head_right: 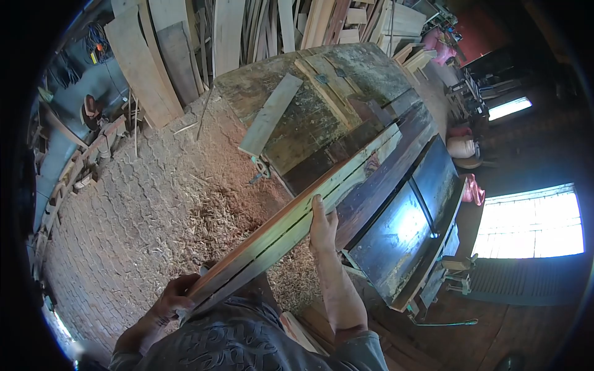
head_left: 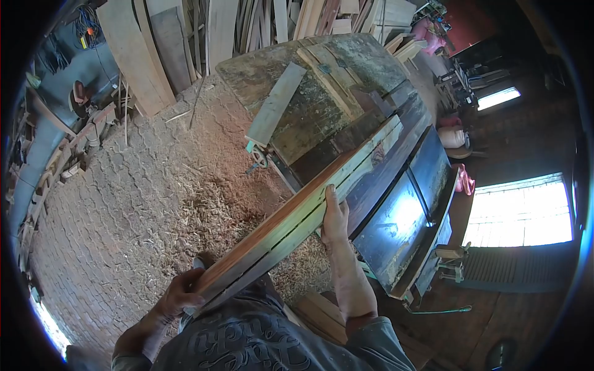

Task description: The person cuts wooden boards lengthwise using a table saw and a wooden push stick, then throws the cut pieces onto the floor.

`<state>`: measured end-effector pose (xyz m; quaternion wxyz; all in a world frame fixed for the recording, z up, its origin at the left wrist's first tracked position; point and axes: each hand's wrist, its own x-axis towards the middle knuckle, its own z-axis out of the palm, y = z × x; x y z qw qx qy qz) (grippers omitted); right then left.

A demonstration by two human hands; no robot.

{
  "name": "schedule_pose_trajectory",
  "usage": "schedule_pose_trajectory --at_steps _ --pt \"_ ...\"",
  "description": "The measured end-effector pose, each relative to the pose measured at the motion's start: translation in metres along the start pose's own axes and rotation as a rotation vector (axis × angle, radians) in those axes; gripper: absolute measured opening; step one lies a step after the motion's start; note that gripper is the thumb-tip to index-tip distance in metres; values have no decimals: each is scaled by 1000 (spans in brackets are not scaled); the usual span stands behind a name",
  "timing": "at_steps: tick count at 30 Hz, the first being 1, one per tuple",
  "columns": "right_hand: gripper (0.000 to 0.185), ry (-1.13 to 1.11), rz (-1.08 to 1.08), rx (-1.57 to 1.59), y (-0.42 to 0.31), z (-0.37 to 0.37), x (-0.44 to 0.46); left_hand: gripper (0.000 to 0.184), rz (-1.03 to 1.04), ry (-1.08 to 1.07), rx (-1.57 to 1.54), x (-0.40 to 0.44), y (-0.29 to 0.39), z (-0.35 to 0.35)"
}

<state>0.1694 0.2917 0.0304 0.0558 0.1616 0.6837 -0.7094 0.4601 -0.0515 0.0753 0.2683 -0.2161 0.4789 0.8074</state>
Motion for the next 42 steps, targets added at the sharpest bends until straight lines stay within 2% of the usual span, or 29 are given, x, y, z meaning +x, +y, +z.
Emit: schedule_pose_trajectory --at_steps 3,9,13,17,21,23,25,26,28,29,31,32,34,39,42 --pt "43 16 -5 -37 -3 -5 10 87 -28 16 7 9 4 7" --pt "42 20 -39 -8 -3 -19 43 84 58 -2 -53 38 0 18" --pt "45 14 -56 46 -8 -26 67 73 73 4 -28 57 0 23" --pt "47 39 -37 -73 -21 -36 86 62 115 -10 4 79 5 31" --pt "49 67 18 -68 -39 -37 98 61 133 -31 44 100 8 37" --pt "49 81 -13 -1 -37 -41 114 64 31 -33 18 106 19 47" --pt "53 19 78 62 -39 -51 125 66 31 6 -44 109 30 66" --pt "54 78 48 -45 -50 -45 118 67 32 50 -108 109 34 71" --pt "58 26 89 54 -35 -51 110 69 13 -7 -89 115 28 67" --pt "63 40 156 -49 -48 -36 72 69 16 -9 -95 117 27 67" --pt "59 -44 201 -232 -60 -3 -11 66 60 -13 -83 127 11 56" --pt "51 -144 110 -235 -15 -3 -35 66 62 -14 -71 127 16 57" --pt "45 -229 43 -50 2 16 -89 62 41 -46 -154 125 27 70" --pt "48 -279 112 147 5 7 -78 59 60 -45 -154 139 29 77" --pt "43 -247 90 -130 -12 -2 -59 62 60 -44 -93 153 31 81"
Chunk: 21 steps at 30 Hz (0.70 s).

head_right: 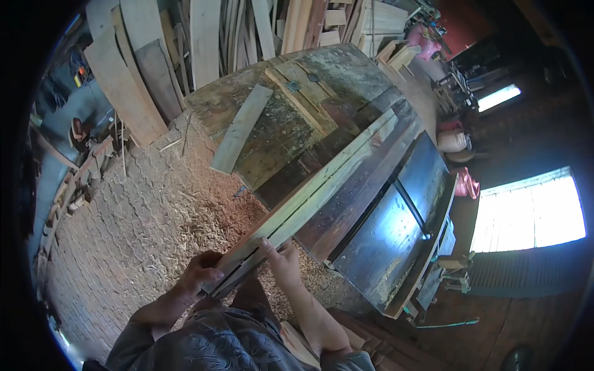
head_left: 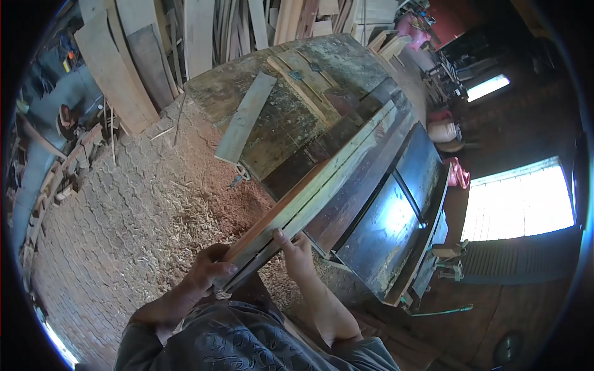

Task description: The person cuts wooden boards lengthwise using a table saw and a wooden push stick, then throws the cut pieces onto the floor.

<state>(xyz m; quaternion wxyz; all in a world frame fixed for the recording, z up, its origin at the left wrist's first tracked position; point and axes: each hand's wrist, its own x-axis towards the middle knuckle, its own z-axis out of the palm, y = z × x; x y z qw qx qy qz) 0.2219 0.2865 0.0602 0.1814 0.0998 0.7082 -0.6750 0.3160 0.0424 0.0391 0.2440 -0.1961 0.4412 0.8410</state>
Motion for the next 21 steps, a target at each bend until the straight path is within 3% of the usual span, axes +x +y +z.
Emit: schedule_pose_trajectory --at_steps 6,16,18,21 --pt "48 -98 76 -211 -37 -29 25 56 35 42 62 22 16 18" --pt "43 48 18 151 -28 -48 72 46 89 45 78 72 33 54" --pt "44 -9 100 50 -34 -69 82 44 81 60 118 89 30 56" --pt "43 -49 95 236 -42 -77 97 41 62 64 148 105 34 65"
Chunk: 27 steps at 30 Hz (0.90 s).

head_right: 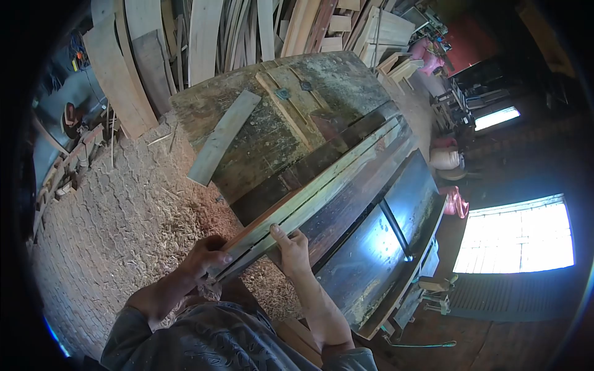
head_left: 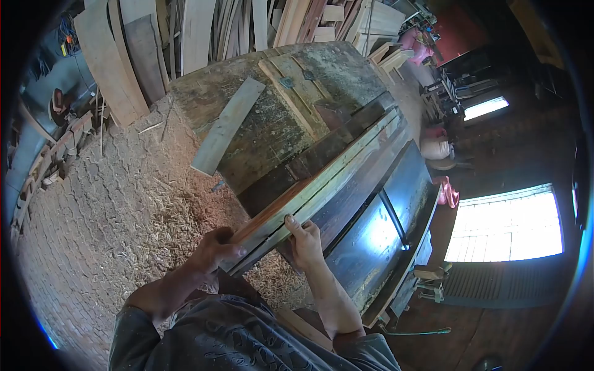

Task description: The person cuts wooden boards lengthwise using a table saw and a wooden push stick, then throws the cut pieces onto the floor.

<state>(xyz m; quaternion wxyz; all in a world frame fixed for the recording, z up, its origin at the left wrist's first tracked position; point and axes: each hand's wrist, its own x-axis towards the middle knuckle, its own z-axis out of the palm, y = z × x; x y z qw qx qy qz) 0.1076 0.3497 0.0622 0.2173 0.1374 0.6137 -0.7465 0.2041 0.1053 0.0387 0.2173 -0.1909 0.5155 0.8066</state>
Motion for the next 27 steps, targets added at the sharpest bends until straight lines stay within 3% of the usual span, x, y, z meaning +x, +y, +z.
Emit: schedule_pose_trajectory --at_steps 3,5,11,13,15,19,20,27 --pt "43 25 18 -45 -13 -11 11 41 -6 -8 32 18 1 8" --pt "32 56 0 6 -12 -16 20 40 85 -36 174 41 -19 1" --pt "26 53 -46 127 -4 -17 26 42 67 -23 73 41 3 19" --pt "31 72 -63 172 -4 -4 16 40 158 65 186 32 4 26" --pt "32 52 13 129 9 -3 -3 33 458 351 154 12 19 36" --pt "34 49 113 -53 34 41 -59 19 735 230 28 11 9 32" --pt "33 30 113 -41 42 43 -65 20 653 230 65 8 13 35" --pt "29 40 35 27 39 46 -56 41 756 214 37 37 18 47"
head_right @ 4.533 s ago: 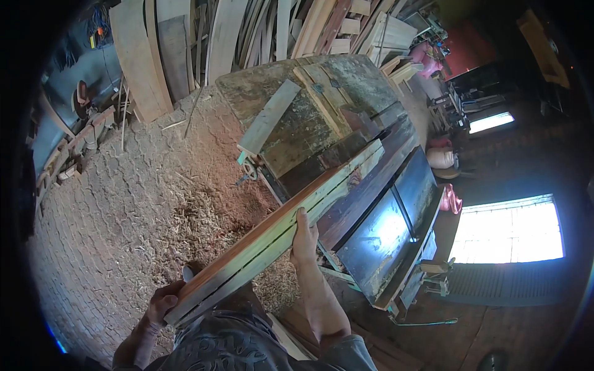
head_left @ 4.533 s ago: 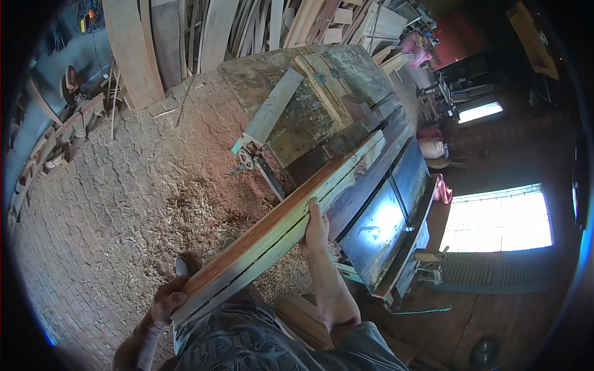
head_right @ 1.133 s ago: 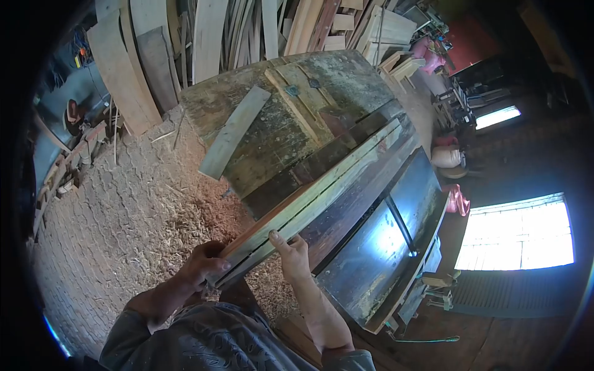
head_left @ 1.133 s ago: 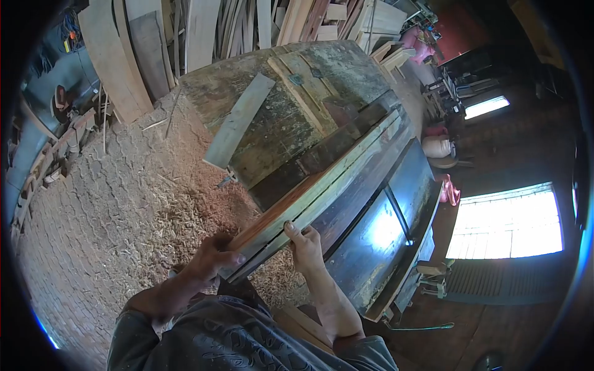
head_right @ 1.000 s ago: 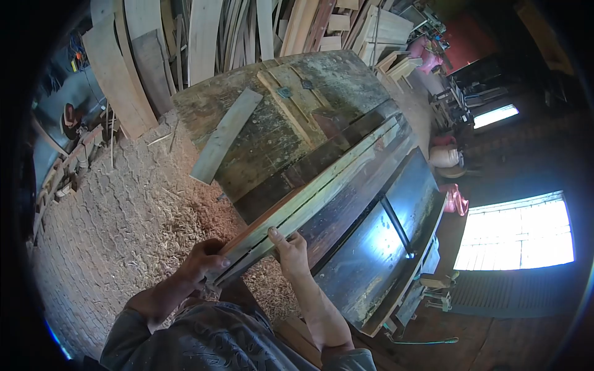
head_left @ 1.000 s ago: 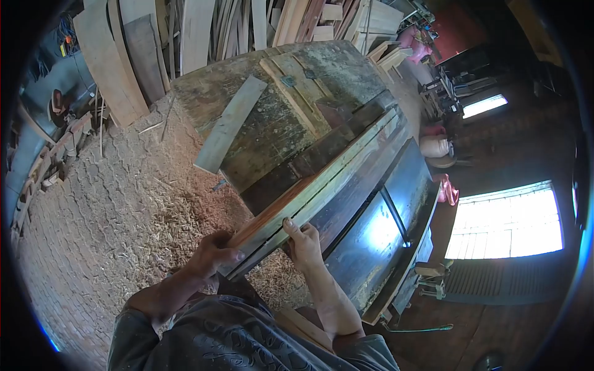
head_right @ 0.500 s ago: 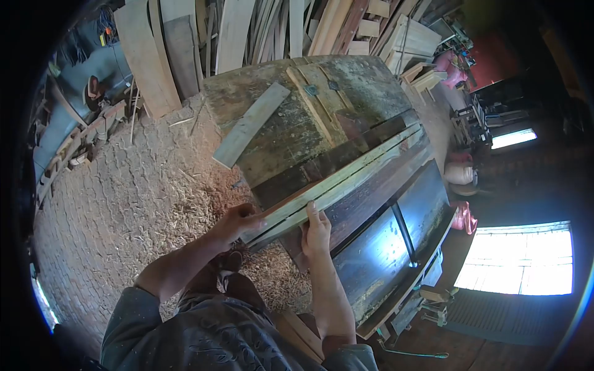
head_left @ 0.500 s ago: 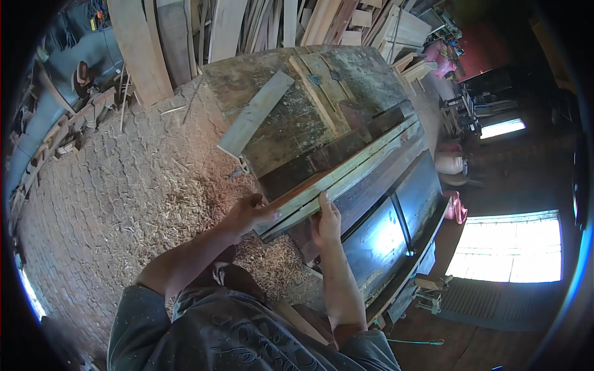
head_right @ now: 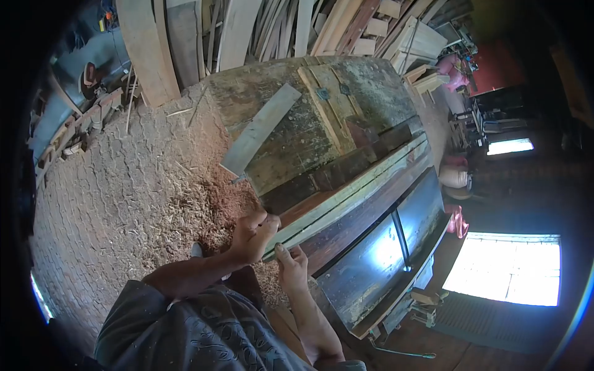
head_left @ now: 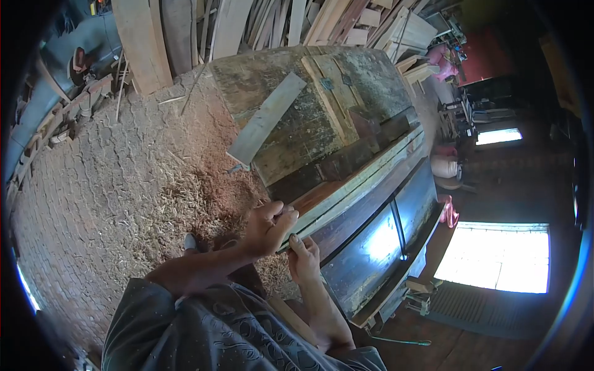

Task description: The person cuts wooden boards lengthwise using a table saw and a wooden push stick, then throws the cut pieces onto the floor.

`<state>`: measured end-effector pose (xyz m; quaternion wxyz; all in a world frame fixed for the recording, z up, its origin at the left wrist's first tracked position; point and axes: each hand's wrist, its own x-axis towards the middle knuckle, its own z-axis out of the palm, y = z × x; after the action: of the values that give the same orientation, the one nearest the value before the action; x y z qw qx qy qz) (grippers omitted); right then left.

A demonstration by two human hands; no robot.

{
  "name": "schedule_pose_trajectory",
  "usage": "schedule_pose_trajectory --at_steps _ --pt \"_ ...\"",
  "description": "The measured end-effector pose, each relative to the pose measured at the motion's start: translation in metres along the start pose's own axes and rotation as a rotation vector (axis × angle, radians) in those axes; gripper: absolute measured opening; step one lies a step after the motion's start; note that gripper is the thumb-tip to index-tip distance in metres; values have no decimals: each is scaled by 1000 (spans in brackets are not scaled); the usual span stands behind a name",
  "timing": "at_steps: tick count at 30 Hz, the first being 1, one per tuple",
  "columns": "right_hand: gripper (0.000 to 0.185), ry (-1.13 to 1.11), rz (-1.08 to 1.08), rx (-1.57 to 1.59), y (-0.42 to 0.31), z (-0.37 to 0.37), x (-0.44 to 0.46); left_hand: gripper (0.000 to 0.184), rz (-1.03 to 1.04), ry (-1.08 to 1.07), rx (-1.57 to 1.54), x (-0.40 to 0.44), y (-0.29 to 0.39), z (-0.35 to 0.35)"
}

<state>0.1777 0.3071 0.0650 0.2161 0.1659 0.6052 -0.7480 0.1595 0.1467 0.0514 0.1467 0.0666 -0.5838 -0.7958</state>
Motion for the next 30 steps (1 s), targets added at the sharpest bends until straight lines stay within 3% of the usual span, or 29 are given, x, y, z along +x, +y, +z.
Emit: schedule_pose_trajectory --at_steps 8,10,16,17,23,25,26,28,30 --pt "36 -22 120 -53 -34 -34 31 37 -11 -49 -29 31 -18 33" --pt "35 -39 103 -33 -38 -45 42 20 -151 -147 35 38 -16 36" --pt "24 25 71 -144 -72 -56 68 32 9 -137 119 74 -24 74" --pt "24 11 52 -127 -75 -61 74 42 32 -103 103 81 -27 82" --pt "21 22 -20 10 -82 -86 108 53 31 -108 106 106 -59 107" --pt "22 27 -11 42 -93 -79 103 53 -79 -205 -52 125 -54 104" --pt "26 -10 -18 52 -87 -86 110 56 -169 -218 164 140 -53 82" --pt "27 -6 -18 24 -83 -97 118 62 196 -25 1111 147 -34 44" --pt "30 17 -9 -25 -81 -102 120 74 198 142 1519 152 -38 5"
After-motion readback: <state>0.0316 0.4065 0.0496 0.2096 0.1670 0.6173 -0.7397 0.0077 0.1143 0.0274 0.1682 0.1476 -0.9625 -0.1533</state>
